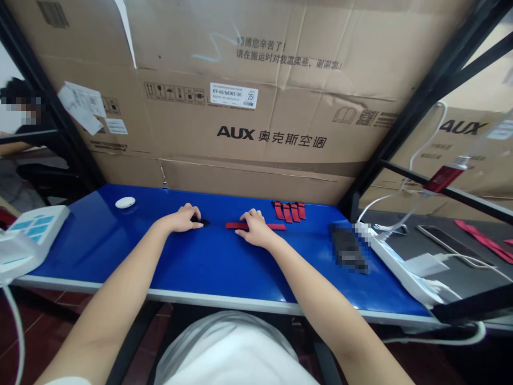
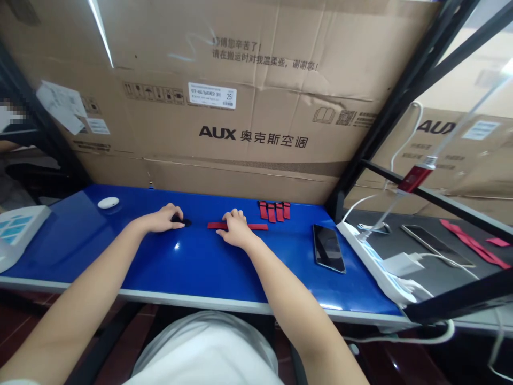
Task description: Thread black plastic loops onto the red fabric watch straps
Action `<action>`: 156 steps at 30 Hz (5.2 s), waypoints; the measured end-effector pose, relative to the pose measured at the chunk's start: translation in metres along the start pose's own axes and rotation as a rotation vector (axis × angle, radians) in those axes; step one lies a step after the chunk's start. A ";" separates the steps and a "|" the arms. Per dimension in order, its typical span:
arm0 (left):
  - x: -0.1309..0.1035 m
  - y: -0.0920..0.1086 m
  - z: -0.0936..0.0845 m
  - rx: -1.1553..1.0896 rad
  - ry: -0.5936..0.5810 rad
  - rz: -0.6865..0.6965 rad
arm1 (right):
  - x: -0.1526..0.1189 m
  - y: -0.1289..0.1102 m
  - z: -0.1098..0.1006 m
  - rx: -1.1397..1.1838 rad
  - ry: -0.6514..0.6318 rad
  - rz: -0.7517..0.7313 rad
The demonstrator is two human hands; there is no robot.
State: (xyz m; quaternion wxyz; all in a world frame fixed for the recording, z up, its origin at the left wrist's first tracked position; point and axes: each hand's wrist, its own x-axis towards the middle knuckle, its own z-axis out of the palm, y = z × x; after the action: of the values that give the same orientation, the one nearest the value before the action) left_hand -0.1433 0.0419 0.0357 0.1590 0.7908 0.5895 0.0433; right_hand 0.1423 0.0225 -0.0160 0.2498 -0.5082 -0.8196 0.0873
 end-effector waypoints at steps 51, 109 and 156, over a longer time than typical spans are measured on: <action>0.011 0.078 0.057 -1.354 -0.030 0.169 | 0.002 -0.015 -0.008 1.123 -0.119 0.107; 0.014 0.072 0.053 -1.478 -0.098 0.216 | 0.002 -0.008 -0.014 1.179 -0.105 0.040; 0.011 0.054 0.029 -0.991 0.068 0.280 | 0.012 0.046 -0.006 0.099 0.077 0.161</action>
State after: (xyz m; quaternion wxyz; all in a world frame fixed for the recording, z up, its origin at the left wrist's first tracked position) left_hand -0.0830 0.0329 0.0232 0.4880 0.6901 0.3915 0.3637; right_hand 0.1770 0.0537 -0.0252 0.2983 -0.5623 -0.7606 0.1278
